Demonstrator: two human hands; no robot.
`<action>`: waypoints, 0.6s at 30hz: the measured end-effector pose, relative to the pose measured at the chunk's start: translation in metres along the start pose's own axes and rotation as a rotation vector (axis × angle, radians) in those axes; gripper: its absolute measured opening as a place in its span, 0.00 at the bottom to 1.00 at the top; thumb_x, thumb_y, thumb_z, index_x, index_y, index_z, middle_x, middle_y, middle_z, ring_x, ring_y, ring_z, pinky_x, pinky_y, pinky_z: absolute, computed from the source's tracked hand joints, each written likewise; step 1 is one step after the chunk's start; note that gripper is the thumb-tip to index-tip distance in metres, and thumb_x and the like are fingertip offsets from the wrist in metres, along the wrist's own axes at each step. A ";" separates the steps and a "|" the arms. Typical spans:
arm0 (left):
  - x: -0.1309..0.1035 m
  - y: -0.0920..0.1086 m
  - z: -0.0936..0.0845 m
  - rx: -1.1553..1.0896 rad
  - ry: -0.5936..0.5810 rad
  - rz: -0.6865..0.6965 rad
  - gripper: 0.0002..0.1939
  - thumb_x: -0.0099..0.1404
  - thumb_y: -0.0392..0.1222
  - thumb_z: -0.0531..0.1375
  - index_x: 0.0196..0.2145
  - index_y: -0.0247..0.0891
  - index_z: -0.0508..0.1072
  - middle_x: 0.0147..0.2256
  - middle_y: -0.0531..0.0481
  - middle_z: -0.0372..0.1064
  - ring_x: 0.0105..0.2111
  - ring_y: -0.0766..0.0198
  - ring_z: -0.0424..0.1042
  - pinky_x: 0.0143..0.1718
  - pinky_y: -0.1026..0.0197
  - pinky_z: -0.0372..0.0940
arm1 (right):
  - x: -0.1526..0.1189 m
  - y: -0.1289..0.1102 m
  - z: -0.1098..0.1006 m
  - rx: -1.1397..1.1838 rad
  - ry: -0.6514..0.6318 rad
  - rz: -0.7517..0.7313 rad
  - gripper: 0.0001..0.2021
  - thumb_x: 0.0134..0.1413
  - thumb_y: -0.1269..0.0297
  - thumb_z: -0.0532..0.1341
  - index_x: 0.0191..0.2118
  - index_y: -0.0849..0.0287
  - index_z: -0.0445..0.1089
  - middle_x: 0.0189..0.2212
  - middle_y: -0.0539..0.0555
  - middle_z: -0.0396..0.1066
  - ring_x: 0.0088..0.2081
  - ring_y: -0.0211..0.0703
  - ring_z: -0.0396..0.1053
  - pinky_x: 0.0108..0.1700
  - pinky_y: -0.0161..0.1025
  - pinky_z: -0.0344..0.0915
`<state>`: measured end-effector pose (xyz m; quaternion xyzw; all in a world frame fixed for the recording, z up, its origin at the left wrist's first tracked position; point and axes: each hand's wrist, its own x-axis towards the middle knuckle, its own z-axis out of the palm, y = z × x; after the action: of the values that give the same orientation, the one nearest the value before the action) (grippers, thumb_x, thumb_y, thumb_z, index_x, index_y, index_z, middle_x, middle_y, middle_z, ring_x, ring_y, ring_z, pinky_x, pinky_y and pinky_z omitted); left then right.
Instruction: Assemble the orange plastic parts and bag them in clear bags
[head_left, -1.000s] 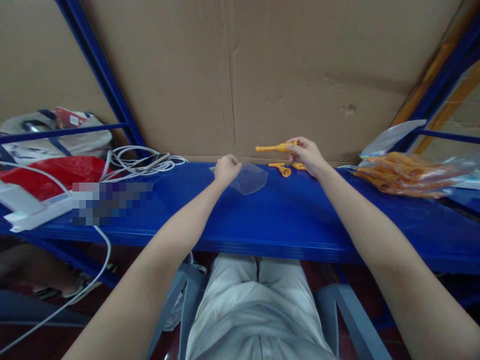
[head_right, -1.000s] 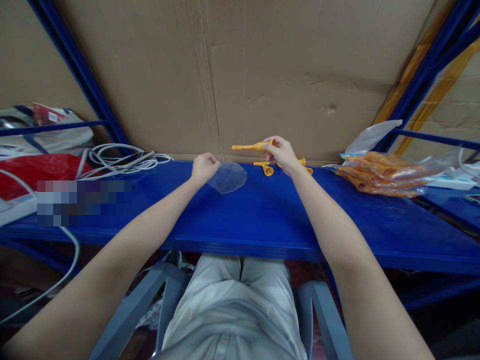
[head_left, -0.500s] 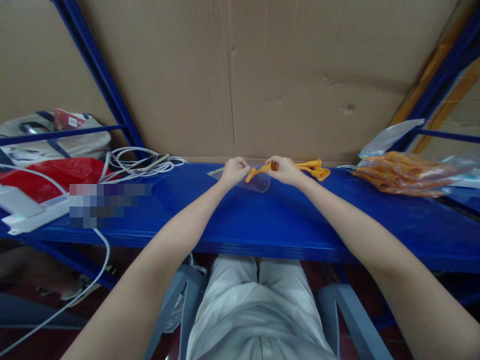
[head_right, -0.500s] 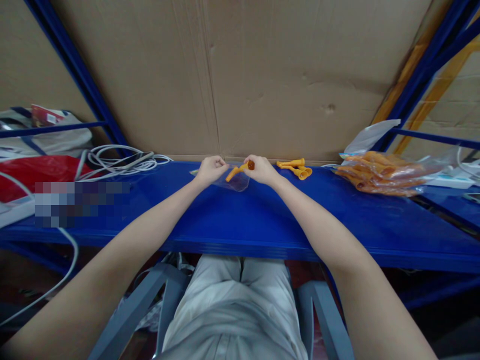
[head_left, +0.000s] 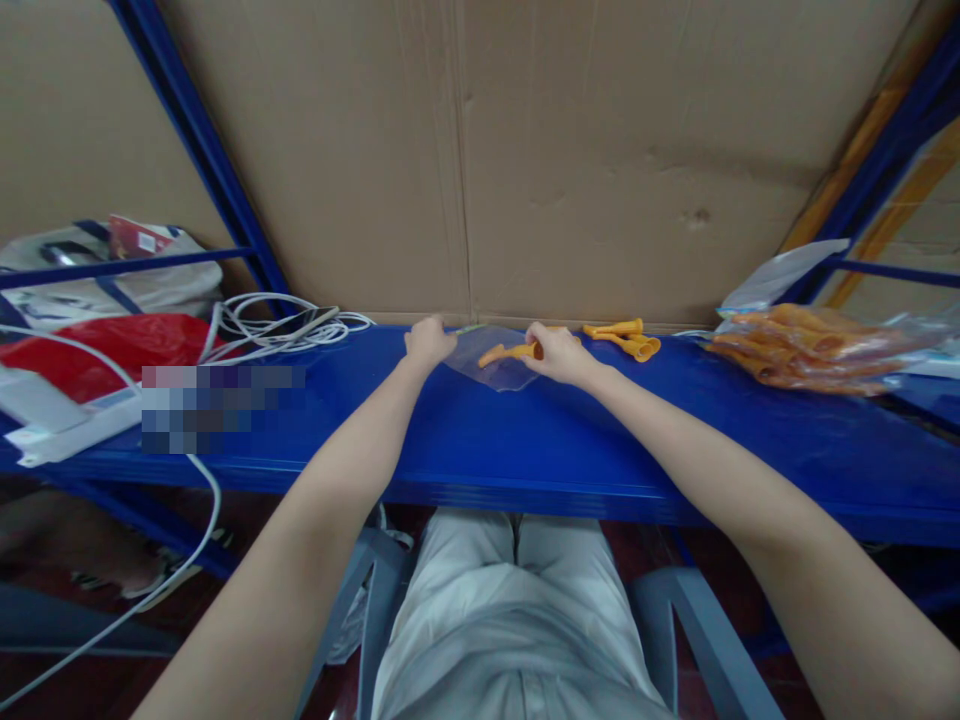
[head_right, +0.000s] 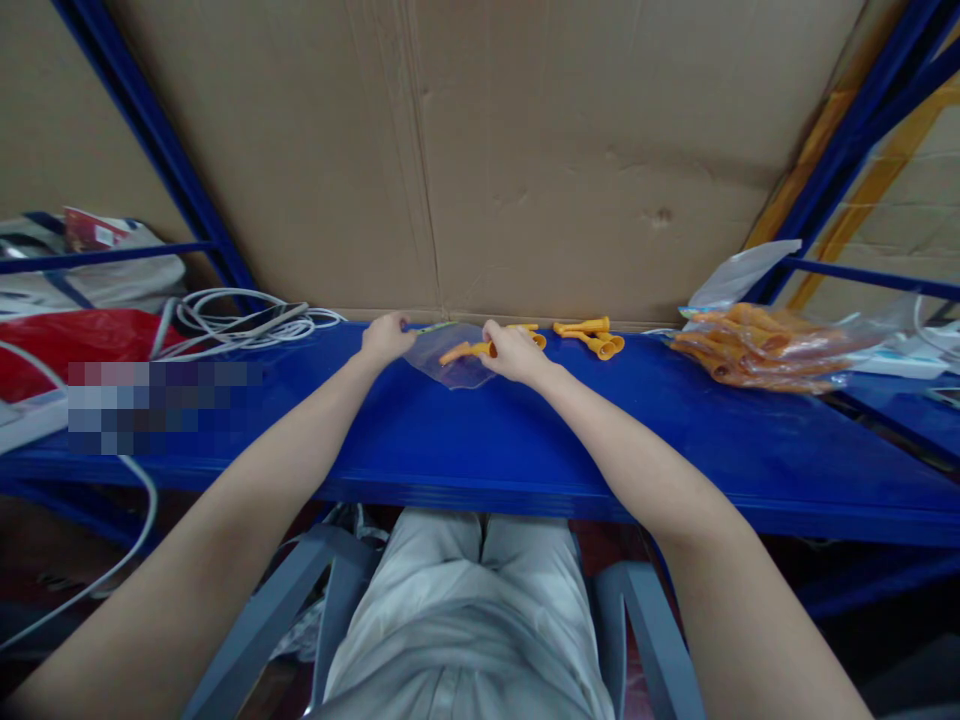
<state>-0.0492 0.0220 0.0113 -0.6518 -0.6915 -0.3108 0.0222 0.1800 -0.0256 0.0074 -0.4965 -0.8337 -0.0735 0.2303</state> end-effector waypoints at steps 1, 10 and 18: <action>0.002 -0.004 0.001 0.019 -0.043 -0.034 0.16 0.58 0.37 0.59 0.44 0.36 0.76 0.48 0.35 0.74 0.50 0.44 0.72 0.50 0.49 0.65 | -0.001 0.001 0.000 -0.016 -0.024 -0.026 0.12 0.55 0.65 0.59 0.45 0.61 0.67 0.37 0.59 0.75 0.38 0.49 0.72 0.39 0.38 0.59; 0.012 -0.013 0.004 -0.059 -0.183 -0.092 0.04 0.51 0.34 0.61 0.27 0.38 0.75 0.35 0.40 0.78 0.43 0.47 0.76 0.40 0.57 0.67 | 0.002 0.000 0.002 0.008 -0.070 -0.020 0.16 0.58 0.67 0.58 0.50 0.58 0.75 0.48 0.58 0.76 0.51 0.52 0.72 0.52 0.43 0.64; 0.009 -0.005 0.008 -0.542 -0.357 -0.154 0.07 0.51 0.26 0.60 0.27 0.36 0.73 0.27 0.47 0.76 0.34 0.61 0.77 0.40 0.63 0.69 | 0.006 0.013 0.009 0.166 0.051 0.118 0.17 0.56 0.66 0.60 0.51 0.62 0.76 0.48 0.60 0.76 0.52 0.53 0.72 0.53 0.43 0.65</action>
<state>-0.0524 0.0344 0.0064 -0.6239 -0.6238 -0.3650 -0.2972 0.1859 -0.0115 0.0007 -0.5218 -0.8002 -0.0030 0.2956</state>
